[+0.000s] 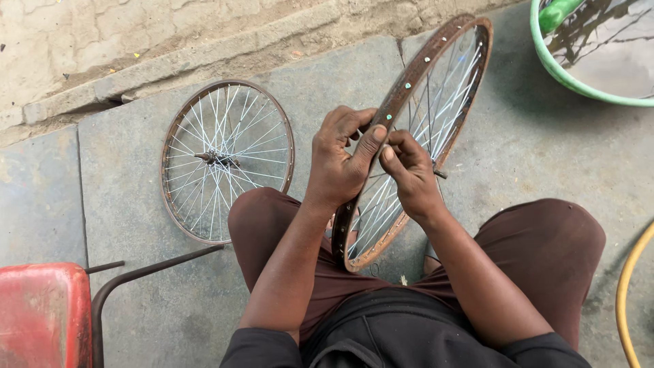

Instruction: The person works on a bicycle wheel rim by hand, inserting small metal components into the holes along the inner edge of the rim. They hold the rim on their lap, moving it around to reach different sections.

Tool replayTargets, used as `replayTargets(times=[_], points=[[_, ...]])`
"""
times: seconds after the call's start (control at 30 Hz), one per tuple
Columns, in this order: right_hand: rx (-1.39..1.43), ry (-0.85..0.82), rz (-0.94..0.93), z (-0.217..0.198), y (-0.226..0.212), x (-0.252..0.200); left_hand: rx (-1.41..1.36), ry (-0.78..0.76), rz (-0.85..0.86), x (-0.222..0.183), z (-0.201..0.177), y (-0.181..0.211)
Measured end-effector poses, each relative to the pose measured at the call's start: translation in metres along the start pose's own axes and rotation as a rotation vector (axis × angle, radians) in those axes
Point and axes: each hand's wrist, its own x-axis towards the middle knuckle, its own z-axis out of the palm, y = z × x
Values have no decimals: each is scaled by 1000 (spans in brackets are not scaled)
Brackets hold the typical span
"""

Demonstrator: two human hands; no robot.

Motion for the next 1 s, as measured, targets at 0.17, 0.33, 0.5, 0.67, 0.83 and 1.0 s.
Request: replayTargets(times=[0.17,0.33,0.5,0.67,0.83,1.0], points=[[23,67,-12,6,-3,7,14,6,-17,6,-5,2],[-171,188,-173,13,-2,-6,6,-5,-11,3,-7,1],[-541,115,-543,18,-6,-25,49,-17,-41,2,-13,-1],[-596,70,-295,12,-10,-21,22,-5,-69,4,-14,-12],[-403,-119,-47,5,-2,-4,-93,-26,-145,1,-9,-16],[-249,-164,118,1,3,-3,-137,-27,-178,-1,-8,-17]])
